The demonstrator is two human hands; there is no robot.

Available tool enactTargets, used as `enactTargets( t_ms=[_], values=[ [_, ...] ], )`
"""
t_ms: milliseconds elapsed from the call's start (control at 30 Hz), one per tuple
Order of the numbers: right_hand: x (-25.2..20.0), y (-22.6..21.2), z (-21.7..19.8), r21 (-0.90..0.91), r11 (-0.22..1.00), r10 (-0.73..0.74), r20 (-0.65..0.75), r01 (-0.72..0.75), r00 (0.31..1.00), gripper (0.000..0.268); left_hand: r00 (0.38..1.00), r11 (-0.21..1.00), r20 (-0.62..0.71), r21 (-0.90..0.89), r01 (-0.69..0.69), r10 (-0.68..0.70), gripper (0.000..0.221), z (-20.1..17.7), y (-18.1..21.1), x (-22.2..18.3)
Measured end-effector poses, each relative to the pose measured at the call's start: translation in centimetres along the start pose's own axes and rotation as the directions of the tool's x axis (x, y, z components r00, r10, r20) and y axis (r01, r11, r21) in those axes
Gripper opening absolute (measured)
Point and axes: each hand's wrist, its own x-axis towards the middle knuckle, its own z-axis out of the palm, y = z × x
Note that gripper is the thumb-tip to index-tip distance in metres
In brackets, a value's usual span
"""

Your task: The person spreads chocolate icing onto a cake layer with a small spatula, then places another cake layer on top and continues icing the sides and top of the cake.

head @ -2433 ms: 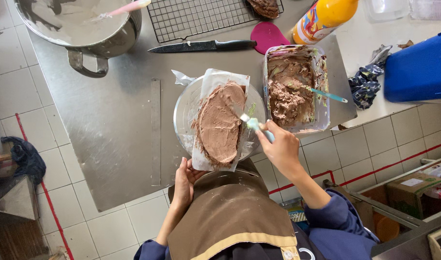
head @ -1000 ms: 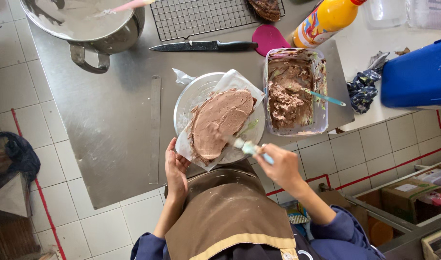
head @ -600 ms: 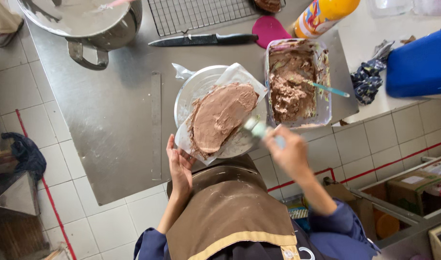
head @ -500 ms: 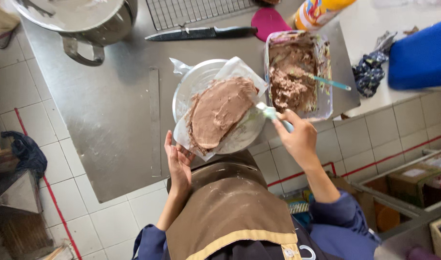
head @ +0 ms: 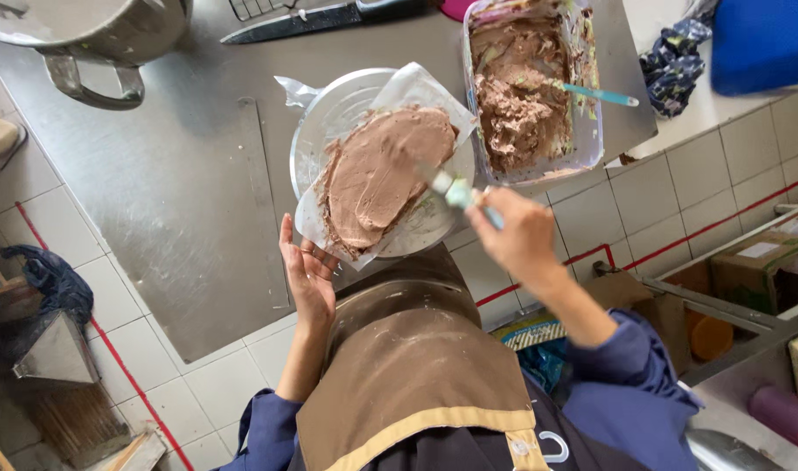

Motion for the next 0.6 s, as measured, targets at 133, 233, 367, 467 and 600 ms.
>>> enactTargets(
  t_ms=[133,233,367,467,600],
  values=[
    [-3.2,-3.7,1.7,0.272,0.955,-0.117,-0.022,0.119,0.993,0.013,1.000,1.000,0.004,-0.005,0.008,-0.008,0.087,0.2,0.0,0.2],
    [-2.8,-3.5,1.5,0.188,0.971,-0.157,0.034,0.148,0.987,0.012,1.000,1.000,-0.011,0.005,0.004,-0.004,0.087,0.4,0.0,0.5],
    [-1.9,-2.7,0.4,0.109,0.994,0.017,-0.069,-0.010,0.997,0.014,1.000,1.000,-0.011,-0.029,-0.001,0.001,0.085,0.3,0.2,0.7],
    [-3.0,-4.8,0.8,0.444,0.890,-0.085,-0.056,0.101,0.995,0.012,1.000,0.999,-0.007,-0.049,0.007,-0.007,0.083,0.4,0.2,0.8],
    [-3.7,-6.1,1.5,0.242,0.951,-0.206,0.032,0.193,0.978,0.015,1.000,0.999,-0.028,-0.032,0.006,-0.007,0.082,0.5,0.2,0.9]
  ],
)
